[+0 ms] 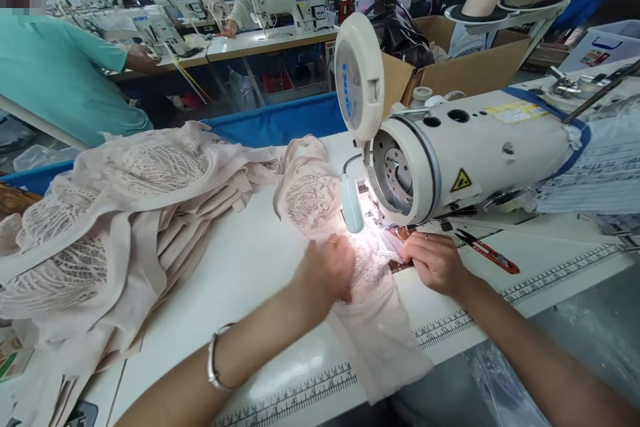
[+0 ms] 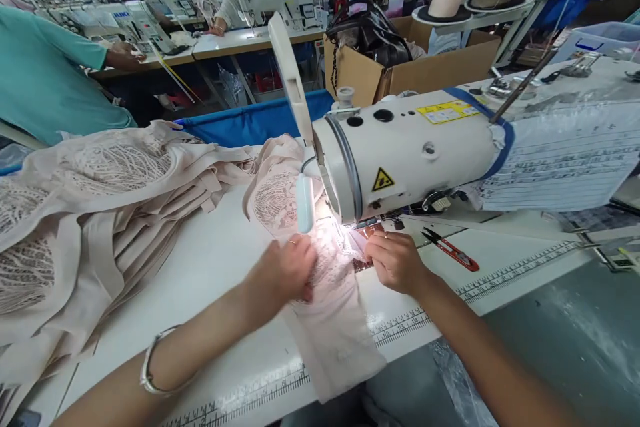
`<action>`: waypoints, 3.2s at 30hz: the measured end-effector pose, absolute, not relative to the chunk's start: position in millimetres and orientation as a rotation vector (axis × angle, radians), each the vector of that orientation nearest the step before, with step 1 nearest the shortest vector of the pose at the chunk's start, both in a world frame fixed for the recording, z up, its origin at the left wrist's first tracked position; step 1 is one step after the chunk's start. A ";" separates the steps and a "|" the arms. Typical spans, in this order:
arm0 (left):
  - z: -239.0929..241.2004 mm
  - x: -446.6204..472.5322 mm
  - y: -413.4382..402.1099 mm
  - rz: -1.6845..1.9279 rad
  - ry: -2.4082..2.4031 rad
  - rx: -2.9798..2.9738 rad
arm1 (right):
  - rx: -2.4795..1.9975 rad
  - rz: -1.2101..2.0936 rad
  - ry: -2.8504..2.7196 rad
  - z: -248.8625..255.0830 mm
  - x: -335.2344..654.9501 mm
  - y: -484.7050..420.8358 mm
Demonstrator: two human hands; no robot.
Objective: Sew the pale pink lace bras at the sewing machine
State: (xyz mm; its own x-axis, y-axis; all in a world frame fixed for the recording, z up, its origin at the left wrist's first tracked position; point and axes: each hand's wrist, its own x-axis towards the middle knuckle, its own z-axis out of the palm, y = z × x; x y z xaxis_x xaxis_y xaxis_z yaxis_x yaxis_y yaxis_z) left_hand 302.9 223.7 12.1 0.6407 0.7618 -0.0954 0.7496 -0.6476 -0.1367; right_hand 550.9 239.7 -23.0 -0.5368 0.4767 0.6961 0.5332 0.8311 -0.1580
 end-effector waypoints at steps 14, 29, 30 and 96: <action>-43.5 354.8 211.0 -0.462 -0.886 -2.722 | -0.750 0.083 -2.184 -23.5 555.2 237.1; -43.3 346.8 209.5 -0.477 -0.890 -2.834 | -0.929 -0.053 -2.310 -23.3 557.0 244.8; -43.1 346.9 209.2 -0.482 -0.898 -2.821 | -0.914 -0.060 -2.326 -23.1 556.9 244.7; -33.9 325.6 241.8 -0.526 -0.893 -2.860 | -1.047 -0.265 -2.341 -34.5 556.1 248.3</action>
